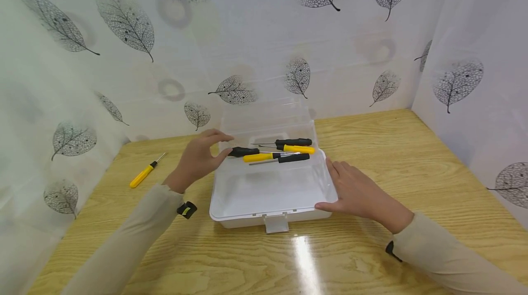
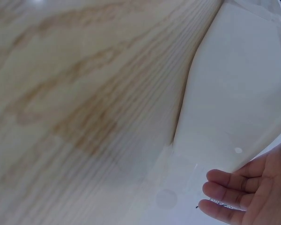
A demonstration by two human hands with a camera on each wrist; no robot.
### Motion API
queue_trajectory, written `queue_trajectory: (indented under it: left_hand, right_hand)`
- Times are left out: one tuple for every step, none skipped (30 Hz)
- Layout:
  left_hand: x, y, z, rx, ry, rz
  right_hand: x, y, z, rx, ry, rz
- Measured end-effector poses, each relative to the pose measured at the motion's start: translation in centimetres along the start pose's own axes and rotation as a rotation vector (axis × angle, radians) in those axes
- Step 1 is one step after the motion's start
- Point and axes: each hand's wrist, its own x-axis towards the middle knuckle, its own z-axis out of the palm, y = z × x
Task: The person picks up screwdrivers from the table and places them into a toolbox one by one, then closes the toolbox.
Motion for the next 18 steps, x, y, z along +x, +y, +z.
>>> queue_trajectory:
  left_hand:
    - [-0.1,-0.1,-0.1,0.007,0.038,0.023]
    - [-0.1,-0.1,-0.1,0.011,0.073,0.043]
    - [-0.2,-0.2,-0.2,0.021,0.107,0.063]
    - [-0.2,-0.3,-0.3,0.026,0.136,0.081]
    - [-0.3,-0.5,-0.4,0.033,0.158,0.095]
    - [-0.3,-0.6,-0.5,0.043,0.179,0.108]
    - [-0.3,-0.7,-0.6,0.054,0.195,0.121]
    - [-0.4,-0.9,-0.7,0.070,0.209,0.132]
    - [-0.4,-1.0,-0.9,0.082,0.219,0.144]
    - [-0.5,-1.2,-1.0,0.096,0.227,0.153]
    - [-0.6,-1.4,-1.1,0.113,0.233,0.162]
    - [-0.7,-1.7,-1.3,0.132,0.238,0.170]
    - [-0.8,-1.9,-1.4,0.146,0.241,0.175]
    - [-1.0,-2.2,-1.5,0.159,0.245,0.178]
    - [-1.1,-2.5,-1.6,0.167,0.247,0.178]
    - [-1.3,-2.8,-1.7,0.177,0.250,0.176]
    - [-1.5,-3.1,-1.8,0.187,0.252,0.170]
    - [-1.6,-3.4,-1.9,0.195,0.254,0.163]
  right_hand:
    - [0.0,0.0,0.0,-0.001,0.002,-0.004]
    - [0.0,0.0,0.0,-0.002,0.004,-0.006]
    - [0.0,0.1,0.0,-0.003,0.005,-0.008]
    - [0.0,0.1,0.0,-0.005,0.007,-0.010]
    - [-0.1,0.1,0.0,-0.006,0.009,-0.012]
    - [-0.1,0.1,0.0,-0.008,0.010,-0.014]
    - [-0.1,0.1,0.1,-0.009,0.012,-0.015]
    - [-0.1,0.1,0.1,-0.010,0.012,-0.014]
    - [-0.1,0.1,0.1,-0.010,0.013,-0.014]
    - [-0.1,0.1,0.1,-0.010,0.014,-0.014]
    - [-0.1,0.0,0.1,-0.010,0.014,-0.013]
    - [-0.1,0.0,0.1,-0.008,0.014,-0.011]
    - [-0.1,0.0,0.1,-0.008,0.014,-0.011]
    - [-0.1,0.0,0.1,-0.007,0.015,-0.011]
    - [-0.1,0.0,0.1,-0.006,0.016,-0.013]
    - [-0.1,0.1,0.1,-0.005,0.016,-0.016]
    - [-0.1,0.1,0.1,-0.005,0.018,-0.018]
    - [-0.1,0.1,0.1,-0.006,0.021,-0.022]
